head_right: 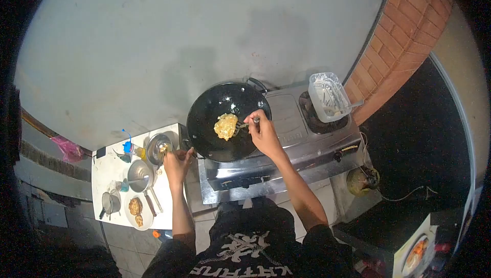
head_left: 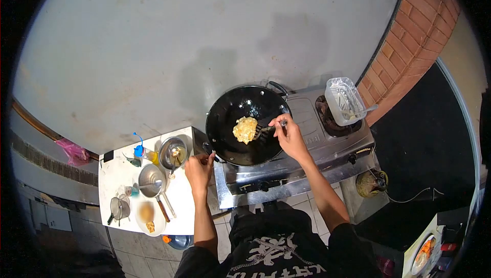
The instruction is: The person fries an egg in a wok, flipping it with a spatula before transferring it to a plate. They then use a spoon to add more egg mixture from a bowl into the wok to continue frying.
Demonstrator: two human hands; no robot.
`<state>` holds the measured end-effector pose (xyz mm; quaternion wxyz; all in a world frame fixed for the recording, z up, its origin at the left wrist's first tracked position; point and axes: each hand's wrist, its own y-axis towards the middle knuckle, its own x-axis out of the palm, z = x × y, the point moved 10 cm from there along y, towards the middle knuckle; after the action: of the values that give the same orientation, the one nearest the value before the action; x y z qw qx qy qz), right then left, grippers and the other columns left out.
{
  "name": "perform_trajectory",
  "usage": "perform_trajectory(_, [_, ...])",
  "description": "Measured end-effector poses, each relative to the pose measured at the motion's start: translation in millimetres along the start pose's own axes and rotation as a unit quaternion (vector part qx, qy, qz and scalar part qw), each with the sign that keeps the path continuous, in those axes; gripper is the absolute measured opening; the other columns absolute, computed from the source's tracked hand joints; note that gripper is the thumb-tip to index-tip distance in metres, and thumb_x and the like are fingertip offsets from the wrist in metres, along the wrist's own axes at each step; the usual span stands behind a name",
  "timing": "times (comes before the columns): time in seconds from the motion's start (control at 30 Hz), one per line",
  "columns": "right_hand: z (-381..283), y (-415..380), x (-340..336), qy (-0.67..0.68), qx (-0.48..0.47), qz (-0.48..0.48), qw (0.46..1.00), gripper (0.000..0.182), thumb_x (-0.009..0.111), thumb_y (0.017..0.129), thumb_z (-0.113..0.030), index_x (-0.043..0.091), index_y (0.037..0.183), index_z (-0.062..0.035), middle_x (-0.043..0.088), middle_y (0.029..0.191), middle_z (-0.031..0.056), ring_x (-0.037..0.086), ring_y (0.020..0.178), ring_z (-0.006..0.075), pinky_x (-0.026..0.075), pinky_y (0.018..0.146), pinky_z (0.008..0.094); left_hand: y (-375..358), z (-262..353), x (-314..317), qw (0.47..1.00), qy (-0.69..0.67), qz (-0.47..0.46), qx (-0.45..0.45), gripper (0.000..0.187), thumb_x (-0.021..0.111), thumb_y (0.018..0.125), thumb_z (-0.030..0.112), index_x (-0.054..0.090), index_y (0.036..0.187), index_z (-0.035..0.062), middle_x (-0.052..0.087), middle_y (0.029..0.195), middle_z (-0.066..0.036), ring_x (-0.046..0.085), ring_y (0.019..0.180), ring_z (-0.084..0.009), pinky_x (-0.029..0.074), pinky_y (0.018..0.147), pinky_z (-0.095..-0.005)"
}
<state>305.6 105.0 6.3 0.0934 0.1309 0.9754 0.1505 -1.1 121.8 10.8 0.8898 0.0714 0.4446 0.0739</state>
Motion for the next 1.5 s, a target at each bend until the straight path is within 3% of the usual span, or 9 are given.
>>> perform_trajectory(0.2, [-16,6,-2,-0.048,-0.014,-0.016,0.999,0.006,0.051,0.094,-0.004,0.046,0.094,0.0008,0.065,0.083,0.0110,0.057,0.059,0.0115,0.044,0.054,0.0293,1,-4,2,1.000,0.000,0.005,0.015,0.031,0.075,0.078,0.030,0.071,0.075,-0.0005,0.066,0.066,-0.015,0.065,0.061,-0.0316,0.050,0.059,-0.0366])
perform_trajectory(0.4, [-54,30,10,-0.139,-0.039,-0.053,0.988,0.012,0.053,0.093,-0.007,0.046,0.094,0.0023,0.061,0.072,0.0203,0.059,0.059,0.0356,0.045,0.056,0.0377,1,-6,2,1.000,0.015,-0.011,-0.008,0.032,0.075,0.078,0.031,0.072,0.075,-0.0001,0.067,0.066,-0.015,0.066,0.062,-0.0313,0.050,0.059,-0.0367])
perform_trajectory(0.5, [-67,61,42,-0.197,-0.026,-0.115,0.973,0.016,0.054,0.093,-0.012,0.047,0.095,0.0022,0.061,0.076,0.0189,0.059,0.062,0.0333,0.045,0.058,0.0395,-1,-7,2,1.000,-0.002,-0.018,-0.011,0.033,0.074,0.078,0.033,0.072,0.075,0.0002,0.067,0.066,-0.015,0.066,0.062,-0.0311,0.050,0.060,-0.0368])
perform_trajectory(0.57, [-91,79,74,-0.257,-0.118,-0.143,0.948,0.023,0.052,0.094,-0.017,0.048,0.097,0.0052,0.059,0.072,0.0245,0.058,0.070,0.0451,0.045,0.063,0.0484,-2,-12,6,0.999,-0.007,-0.043,-0.010,0.034,0.073,0.079,0.034,0.072,0.075,0.0003,0.067,0.067,-0.015,0.066,0.062,-0.0307,0.050,0.060,-0.0371])
perform_trajectory(0.7, [-102,115,137,-0.278,-0.124,-0.212,0.929,0.029,0.050,0.094,-0.019,0.049,0.100,0.0096,0.060,0.073,0.0277,0.059,0.079,0.0478,0.045,0.069,0.0525,-6,-18,-6,0.998,-0.017,-0.041,-0.037,0.035,0.072,0.080,0.035,0.072,0.074,0.0007,0.067,0.065,-0.014,0.066,0.061,-0.0299,0.050,0.060,-0.0366])
perform_trajectory(0.87, [-99,132,202,-0.347,-0.129,-0.307,0.877,0.029,0.048,0.093,-0.016,0.050,0.103,0.0118,0.063,0.089,0.0307,0.062,0.090,0.0458,0.049,0.078,0.0497,-11,-24,-30,0.997,-0.024,-0.039,-0.067,0.038,0.072,0.082,0.036,0.072,0.074,-0.0017,0.066,0.060,-0.012,0.066,0.056,-0.0226,0.049,0.058,-0.0322])
perform_trajectory(0.97, [-93,147,209,-0.324,-0.161,-0.269,0.893,0.030,0.050,0.093,-0.018,0.049,0.099,0.0115,0.062,0.079,0.0304,0.061,0.084,0.0475,0.049,0.074,0.0499,-13,-25,-40,0.995,-0.044,-0.045,-0.078,0.037,0.072,0.081,0.037,0.072,0.074,-0.0002,0.065,0.059,-0.010,0.065,0.055,-0.0241,0.048,0.057,-0.0342])
perform_trajectory(1.2, [-98,145,137,-0.291,-0.167,-0.208,0.919,0.025,0.051,0.094,-0.019,0.050,0.093,0.0066,0.063,0.075,0.0241,0.062,0.077,0.0433,0.048,0.069,0.0474,-15,-30,-47,0.996,-0.050,-0.035,-0.069,0.038,0.072,0.082,0.035,0.071,0.074,-0.0020,0.065,0.059,-0.012,0.064,0.053,-0.0234,0.047,0.056,-0.0322])
perform_trajectory(1.5, [-27,54,15,-0.093,-0.047,0.008,0.995,0.014,0.052,0.096,-0.012,0.052,0.087,-0.0002,0.062,0.071,0.0035,0.049,0.053,0.0069,0.040,0.049,0.0249,-5,-18,-28,0.997,-0.040,-0.034,-0.057,0.037,0.073,0.081,0.034,0.071,0.076,-0.0022,0.065,0.061,-0.013,0.065,0.056,-0.0259,0.048,0.059,-0.0333])
